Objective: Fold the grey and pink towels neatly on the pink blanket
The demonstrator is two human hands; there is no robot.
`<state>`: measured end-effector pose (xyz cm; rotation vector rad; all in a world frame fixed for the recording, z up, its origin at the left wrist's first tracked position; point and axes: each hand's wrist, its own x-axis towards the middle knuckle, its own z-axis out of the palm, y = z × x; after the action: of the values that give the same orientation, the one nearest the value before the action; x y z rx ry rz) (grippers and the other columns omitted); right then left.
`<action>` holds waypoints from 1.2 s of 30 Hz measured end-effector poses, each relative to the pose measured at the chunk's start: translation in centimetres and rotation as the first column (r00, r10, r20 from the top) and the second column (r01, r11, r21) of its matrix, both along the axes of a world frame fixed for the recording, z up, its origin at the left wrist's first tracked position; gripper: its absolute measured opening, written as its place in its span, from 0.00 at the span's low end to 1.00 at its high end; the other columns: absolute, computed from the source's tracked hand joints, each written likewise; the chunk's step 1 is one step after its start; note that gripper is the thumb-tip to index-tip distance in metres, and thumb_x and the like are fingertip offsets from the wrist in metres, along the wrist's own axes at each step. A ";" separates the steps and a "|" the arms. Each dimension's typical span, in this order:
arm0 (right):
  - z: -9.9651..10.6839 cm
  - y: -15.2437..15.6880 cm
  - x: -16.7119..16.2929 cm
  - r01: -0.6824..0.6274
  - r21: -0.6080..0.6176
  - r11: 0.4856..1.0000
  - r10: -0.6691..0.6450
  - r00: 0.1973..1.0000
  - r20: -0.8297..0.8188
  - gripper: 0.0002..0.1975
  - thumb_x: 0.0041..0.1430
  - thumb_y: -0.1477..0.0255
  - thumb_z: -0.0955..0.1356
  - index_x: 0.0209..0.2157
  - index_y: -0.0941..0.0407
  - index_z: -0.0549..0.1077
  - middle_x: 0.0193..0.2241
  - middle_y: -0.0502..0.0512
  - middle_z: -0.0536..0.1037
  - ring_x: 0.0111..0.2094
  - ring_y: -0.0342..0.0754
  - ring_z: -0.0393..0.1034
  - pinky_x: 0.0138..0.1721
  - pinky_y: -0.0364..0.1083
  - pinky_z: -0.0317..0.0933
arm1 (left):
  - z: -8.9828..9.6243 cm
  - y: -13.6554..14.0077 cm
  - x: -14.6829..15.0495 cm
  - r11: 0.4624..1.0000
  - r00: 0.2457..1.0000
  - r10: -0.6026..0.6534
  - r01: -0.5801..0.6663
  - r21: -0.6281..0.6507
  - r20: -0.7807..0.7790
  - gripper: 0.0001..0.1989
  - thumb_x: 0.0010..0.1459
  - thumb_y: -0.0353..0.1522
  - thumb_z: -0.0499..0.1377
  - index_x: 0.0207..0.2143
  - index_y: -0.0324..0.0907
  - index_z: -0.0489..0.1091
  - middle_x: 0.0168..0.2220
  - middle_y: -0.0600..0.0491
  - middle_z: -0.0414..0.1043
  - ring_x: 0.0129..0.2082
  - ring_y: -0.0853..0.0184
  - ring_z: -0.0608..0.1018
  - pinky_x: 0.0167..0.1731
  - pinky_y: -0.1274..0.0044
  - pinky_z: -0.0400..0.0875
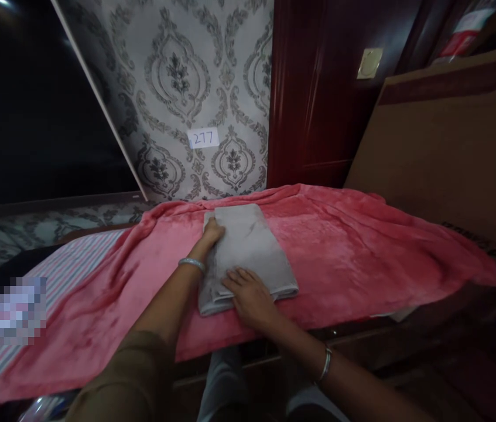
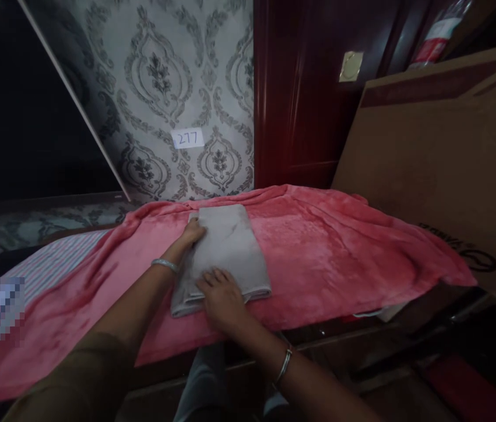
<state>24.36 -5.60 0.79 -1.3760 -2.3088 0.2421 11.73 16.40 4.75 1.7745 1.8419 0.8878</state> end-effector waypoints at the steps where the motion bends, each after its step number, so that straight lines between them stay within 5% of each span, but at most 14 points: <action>1: 0.0 0.0 0.0 0.006 0.003 1.000 -0.006 1.000 -0.007 0.24 0.65 0.75 0.62 0.61 0.53 0.70 0.63 0.56 0.68 0.66 0.52 0.56 0.67 0.54 0.48 | -0.2 -0.8 -0.2 1.000 0.999 -0.025 0.025 -0.007 -0.022 0.32 0.51 0.24 0.63 0.60 0.35 0.64 0.53 0.40 0.76 0.50 0.56 0.79 0.49 0.71 0.73; 7: -0.6 -0.3 -0.5 0.006 0.049 0.999 -0.006 1.000 -0.007 0.25 0.66 0.75 0.62 0.64 0.53 0.67 0.64 0.58 0.66 0.67 0.52 0.55 0.67 0.55 0.46 | -1.4 -4.4 -0.1 0.993 0.980 -0.114 0.117 0.013 -0.161 0.35 0.54 0.20 0.55 0.65 0.39 0.59 0.58 0.44 0.72 0.58 0.60 0.75 0.58 0.71 0.67; 13: -0.1 0.0 1.3 -0.093 0.028 0.995 0.094 0.995 -0.023 0.22 0.68 0.68 0.62 0.61 0.53 0.71 0.63 0.58 0.68 0.65 0.51 0.59 0.66 0.54 0.50 | -0.5 -5.3 0.5 0.995 0.957 -0.097 0.104 0.011 -0.272 0.35 0.53 0.19 0.53 0.65 0.35 0.60 0.60 0.38 0.69 0.59 0.56 0.73 0.58 0.69 0.67; 16: 0.9 1.4 4.0 0.028 0.047 0.998 -0.027 0.999 -0.028 0.23 0.69 0.69 0.58 0.60 0.56 0.71 0.62 0.61 0.69 0.64 0.51 0.61 0.65 0.54 0.52 | 0.0 -6.6 1.3 0.994 0.939 -0.067 0.093 0.062 -0.336 0.34 0.56 0.23 0.54 0.66 0.35 0.58 0.65 0.35 0.60 0.64 0.51 0.67 0.61 0.63 0.63; 20: 1.0 2.8 6.1 0.281 0.063 0.958 -0.286 0.954 0.090 0.28 0.69 0.68 0.59 0.67 0.62 0.61 0.67 0.67 0.58 0.69 0.58 0.49 0.67 0.59 0.46 | -1.0 -9.7 2.4 0.936 0.778 -0.207 0.334 0.112 -0.593 0.32 0.65 0.36 0.52 0.69 0.39 0.53 0.72 0.40 0.48 0.71 0.51 0.51 0.67 0.59 0.49; 24: -0.2 2.7 5.6 0.239 -0.027 0.971 -0.227 0.947 0.227 0.29 0.69 0.65 0.58 0.67 0.63 0.60 0.68 0.67 0.55 0.70 0.57 0.47 0.68 0.58 0.44 | -3.0 -11.6 2.4 0.936 0.656 -0.262 0.351 -0.021 -0.708 0.32 0.68 0.45 0.46 0.70 0.43 0.52 0.72 0.40 0.48 0.71 0.50 0.51 0.67 0.55 0.48; 36: -1.0 1.6 5.7 0.194 0.029 0.980 -0.196 0.958 0.210 0.27 0.71 0.64 0.57 0.68 0.55 0.61 0.68 0.62 0.58 0.69 0.58 0.50 0.66 0.61 0.46 | -3.0 -11.9 2.2 0.935 0.690 -0.266 0.354 -0.007 -0.673 0.32 0.68 0.45 0.48 0.70 0.42 0.53 0.71 0.40 0.50 0.71 0.52 0.53 0.67 0.56 0.49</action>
<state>30.08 -3.96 -0.20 -1.6853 -2.3140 0.0245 13.89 4.50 1.79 2.6369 1.7800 0.2252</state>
